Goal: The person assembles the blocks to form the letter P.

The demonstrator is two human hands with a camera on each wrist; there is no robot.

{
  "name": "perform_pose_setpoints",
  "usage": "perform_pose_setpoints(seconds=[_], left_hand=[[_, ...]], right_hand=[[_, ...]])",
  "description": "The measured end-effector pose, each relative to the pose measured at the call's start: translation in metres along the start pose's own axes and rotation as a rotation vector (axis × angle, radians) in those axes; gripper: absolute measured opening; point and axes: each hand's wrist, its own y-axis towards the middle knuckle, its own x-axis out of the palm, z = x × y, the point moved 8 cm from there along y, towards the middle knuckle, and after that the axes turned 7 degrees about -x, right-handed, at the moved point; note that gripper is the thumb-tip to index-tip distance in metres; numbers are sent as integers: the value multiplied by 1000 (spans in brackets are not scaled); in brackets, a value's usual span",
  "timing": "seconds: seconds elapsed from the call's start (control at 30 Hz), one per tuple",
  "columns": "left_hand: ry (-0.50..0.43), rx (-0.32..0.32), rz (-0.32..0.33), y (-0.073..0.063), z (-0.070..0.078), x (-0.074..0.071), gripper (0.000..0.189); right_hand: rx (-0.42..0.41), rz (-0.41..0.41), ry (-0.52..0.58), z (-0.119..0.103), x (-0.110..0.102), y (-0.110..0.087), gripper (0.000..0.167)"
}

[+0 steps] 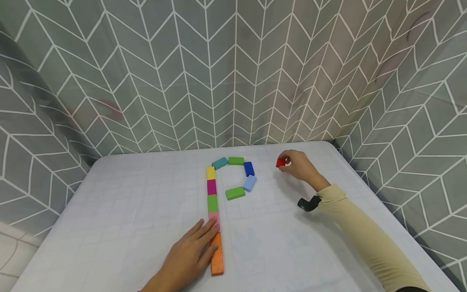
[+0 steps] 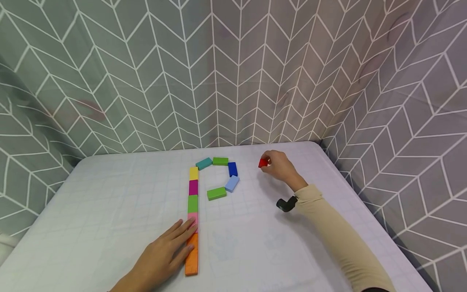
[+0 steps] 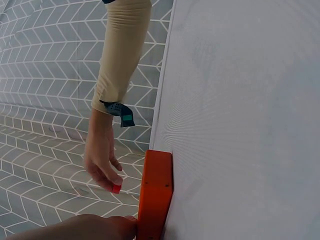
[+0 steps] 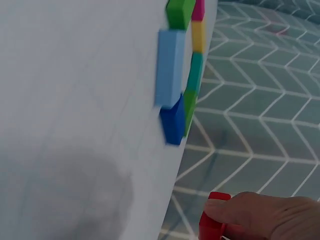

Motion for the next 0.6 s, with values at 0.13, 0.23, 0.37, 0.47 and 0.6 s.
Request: perform_pose_setpoints(seconds=[0.13,0.23,0.37,0.47,0.6], left_hand=[[-5,1,-2,0,0,0,55],[-5,3,-5,0,0,1,55],[-1,2,-3,0,0,1,55],[0,1,-2,0,0,0,55],[-8,5,-2,0,0,0,55]], right_hand=[[-52,14,35,-24,6,1,31],[-83,14,57,-42,13,2,33],[-140,3,102,-66,27,4,33],[-192,-18,127,-84,42,5,33],[-243,-52,165,-106,61,7,32]])
